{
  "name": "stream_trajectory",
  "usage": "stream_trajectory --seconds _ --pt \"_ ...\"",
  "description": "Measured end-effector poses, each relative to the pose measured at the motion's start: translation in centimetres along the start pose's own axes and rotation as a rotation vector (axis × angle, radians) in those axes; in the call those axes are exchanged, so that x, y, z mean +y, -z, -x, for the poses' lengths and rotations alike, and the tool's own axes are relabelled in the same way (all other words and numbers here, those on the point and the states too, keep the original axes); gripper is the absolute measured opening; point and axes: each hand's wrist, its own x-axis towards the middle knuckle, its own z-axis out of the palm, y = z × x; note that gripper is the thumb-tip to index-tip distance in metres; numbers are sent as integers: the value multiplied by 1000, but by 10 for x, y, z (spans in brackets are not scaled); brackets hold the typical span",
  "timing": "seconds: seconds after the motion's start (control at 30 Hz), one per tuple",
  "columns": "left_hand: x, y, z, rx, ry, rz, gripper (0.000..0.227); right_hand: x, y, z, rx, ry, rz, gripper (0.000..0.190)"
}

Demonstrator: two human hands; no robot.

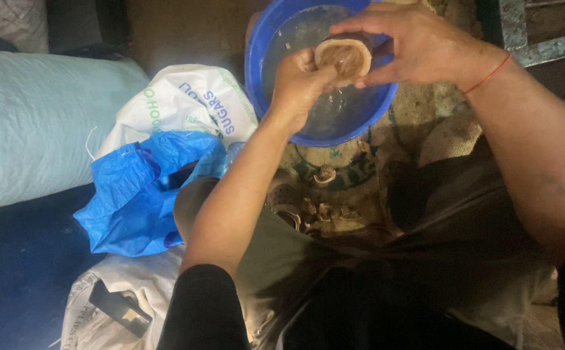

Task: The person sits on the floor and washes multiple small bowls by hand in a blue basin filled with water. They scrub the inside and outside of each bowl, rinse it, and place it into a nearby sack.

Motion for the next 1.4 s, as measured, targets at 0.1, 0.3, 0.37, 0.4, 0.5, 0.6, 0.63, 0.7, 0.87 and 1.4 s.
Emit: stream_trajectory --seconds 0.1,0.3,0.37,0.4,0.5,0.6,0.63,0.7,0.87,1.4 --pt "0 -1 0 31 25 -27 20 0 -2 0 -2 -4 -43 74" --pt "-4 -1 -2 -43 -16 49 31 1 2 2 31 32 20 74" --pt "-6 3 -3 -74 -3 133 34 0 3 3 39 45 56 74" --pt "-7 5 -3 -106 13 193 36 0 4 3 45 50 75 74" --pt "-8 4 -6 -98 28 202 36 -1 6 3 56 81 -6 72" --pt "-10 -1 -7 -53 -6 141 34 -2 5 4 64 117 133 75" --pt "-10 -2 -7 -39 -23 123 34 -2 4 3 68 112 102 74" --pt "-10 -3 -7 1 -24 92 33 -2 3 3 77 104 41 72" --pt "-5 -6 -5 -8 -47 30 35 -5 5 4 83 117 63 73" --pt "-14 -5 -8 -57 143 216 44 -4 3 4 43 100 37 72"
